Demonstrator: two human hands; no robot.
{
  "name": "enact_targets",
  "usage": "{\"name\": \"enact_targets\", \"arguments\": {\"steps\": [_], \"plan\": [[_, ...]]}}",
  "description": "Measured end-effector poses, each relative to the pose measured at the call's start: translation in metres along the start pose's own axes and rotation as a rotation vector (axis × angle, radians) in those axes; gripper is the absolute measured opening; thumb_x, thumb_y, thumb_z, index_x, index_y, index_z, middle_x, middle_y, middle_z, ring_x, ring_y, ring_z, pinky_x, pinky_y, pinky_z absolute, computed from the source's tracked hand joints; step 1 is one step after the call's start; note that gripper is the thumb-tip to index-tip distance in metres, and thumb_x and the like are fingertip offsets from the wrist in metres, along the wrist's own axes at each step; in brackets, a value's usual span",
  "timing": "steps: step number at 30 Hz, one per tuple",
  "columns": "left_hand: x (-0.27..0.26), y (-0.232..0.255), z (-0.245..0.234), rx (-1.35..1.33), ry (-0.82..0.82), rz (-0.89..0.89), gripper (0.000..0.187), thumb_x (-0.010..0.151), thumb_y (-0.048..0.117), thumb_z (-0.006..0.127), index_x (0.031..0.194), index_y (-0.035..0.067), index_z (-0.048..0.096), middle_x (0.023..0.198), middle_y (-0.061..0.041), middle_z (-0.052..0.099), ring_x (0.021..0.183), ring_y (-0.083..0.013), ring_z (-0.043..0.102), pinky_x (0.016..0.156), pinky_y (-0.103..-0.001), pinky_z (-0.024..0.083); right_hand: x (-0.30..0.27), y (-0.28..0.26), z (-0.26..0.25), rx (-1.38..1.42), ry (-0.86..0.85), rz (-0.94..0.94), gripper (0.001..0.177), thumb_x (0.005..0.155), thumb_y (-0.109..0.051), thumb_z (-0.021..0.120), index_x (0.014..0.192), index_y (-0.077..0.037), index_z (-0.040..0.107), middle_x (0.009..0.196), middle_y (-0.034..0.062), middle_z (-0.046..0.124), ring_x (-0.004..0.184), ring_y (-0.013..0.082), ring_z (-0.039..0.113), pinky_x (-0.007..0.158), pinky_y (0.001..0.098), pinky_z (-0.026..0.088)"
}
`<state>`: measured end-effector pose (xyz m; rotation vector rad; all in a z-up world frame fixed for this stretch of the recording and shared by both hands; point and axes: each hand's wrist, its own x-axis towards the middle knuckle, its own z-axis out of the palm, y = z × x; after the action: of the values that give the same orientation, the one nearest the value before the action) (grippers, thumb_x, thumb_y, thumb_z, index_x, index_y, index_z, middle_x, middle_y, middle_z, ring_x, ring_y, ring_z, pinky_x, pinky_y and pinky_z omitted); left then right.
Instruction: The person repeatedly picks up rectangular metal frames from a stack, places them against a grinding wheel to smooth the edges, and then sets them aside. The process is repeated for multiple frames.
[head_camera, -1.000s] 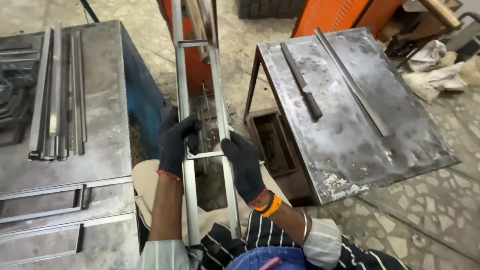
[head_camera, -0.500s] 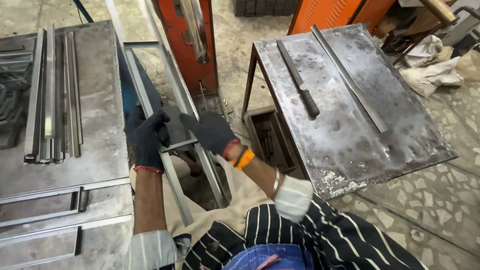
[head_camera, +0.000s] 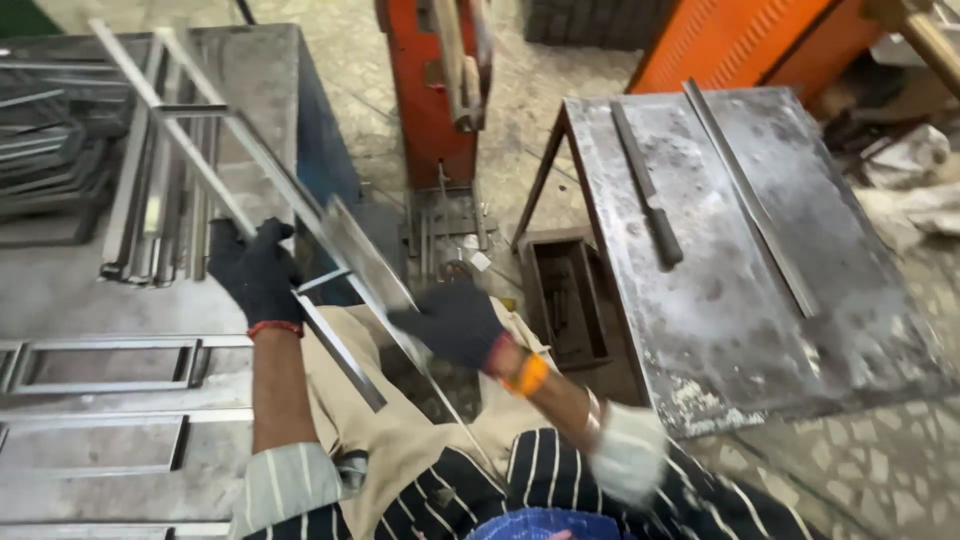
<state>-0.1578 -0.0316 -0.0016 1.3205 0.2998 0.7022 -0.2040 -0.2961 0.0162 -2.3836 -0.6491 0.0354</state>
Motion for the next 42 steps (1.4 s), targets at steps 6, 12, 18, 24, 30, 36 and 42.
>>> {"name": "enact_targets", "arguments": {"steps": [6,12,18,24,30,36,42], "plan": [[-0.007,0.029,-0.059,-0.015,0.109,-0.080,0.013,0.089,0.004,0.070,0.098,0.002,0.060,0.073,-0.012,0.068,0.040,-0.0137,0.049,0.035,-0.029,0.035,-0.050,-0.003,-0.013,1.226,-0.215,0.317,0.023,0.099,-0.018,0.071,0.107,0.003,0.069,0.088,0.0028,0.072,0.079,0.0101,0.066,0.068,0.0257,0.051],[-0.058,0.034,-0.094,-0.022,0.136,-0.157,0.012,0.093,0.007,0.068,0.100,-0.001,0.064,0.067,-0.012,0.065,0.040,-0.0128,0.048,0.036,-0.028,0.034,-0.019,-0.022,-0.009,1.352,-0.209,0.279,0.034,0.097,-0.015,0.065,0.124,0.005,0.068,0.106,0.0110,0.077,0.095,0.0172,0.073,0.081,0.0297,0.059],[-0.100,0.008,-0.149,-0.071,0.317,-0.216,0.011,0.093,0.006,0.066,0.098,0.000,0.058,0.080,-0.015,0.074,0.041,-0.0137,0.051,0.036,-0.028,0.035,-0.014,-0.008,0.032,1.370,-0.223,0.343,0.037,0.096,-0.011,0.069,0.131,0.002,0.065,0.106,0.0087,0.072,0.090,0.0179,0.069,0.075,0.0308,0.057],[-0.156,-0.045,-0.279,0.008,0.464,-0.197,0.020,0.103,0.012,0.065,0.112,-0.005,0.059,0.092,-0.025,0.071,0.051,-0.0213,0.058,0.044,-0.032,0.045,-0.021,-0.046,0.038,1.361,-0.528,0.441,0.037,0.093,-0.019,0.067,0.123,0.002,0.064,0.093,0.0138,0.074,0.077,0.0217,0.073,0.063,0.0376,0.064],[-0.200,-0.097,-0.415,0.824,0.719,-0.169,0.047,0.116,0.023,0.051,0.145,-0.007,0.030,0.118,-0.030,0.050,0.091,-0.0314,0.046,0.075,-0.035,0.037,-0.015,-0.051,0.050,1.337,-0.625,0.372,0.039,0.094,-0.020,0.068,0.124,0.004,0.065,0.094,0.0154,0.074,0.076,0.0225,0.072,0.063,0.0373,0.063],[-0.191,-0.084,-0.386,1.532,1.010,0.147,0.041,0.100,0.023,0.070,0.127,-0.007,0.059,0.119,-0.025,0.071,0.104,-0.0397,0.066,0.091,-0.046,0.050,-0.001,-0.054,0.036,1.360,-0.554,0.322,0.044,0.091,-0.020,0.068,0.127,0.004,0.063,0.100,0.0153,0.077,0.074,0.0254,0.073,0.063,0.0350,0.059],[-0.088,-0.113,-0.269,1.211,0.369,0.195,0.015,0.101,0.024,0.071,0.103,0.008,0.072,0.090,-0.015,0.070,0.086,-0.0376,0.067,0.075,-0.049,0.051,0.030,-0.049,0.018,1.378,-0.405,0.433,0.046,0.079,-0.006,0.071,0.125,-0.003,0.065,0.093,0.0131,0.076,0.076,0.0235,0.074,0.068,0.0352,0.061]]}}
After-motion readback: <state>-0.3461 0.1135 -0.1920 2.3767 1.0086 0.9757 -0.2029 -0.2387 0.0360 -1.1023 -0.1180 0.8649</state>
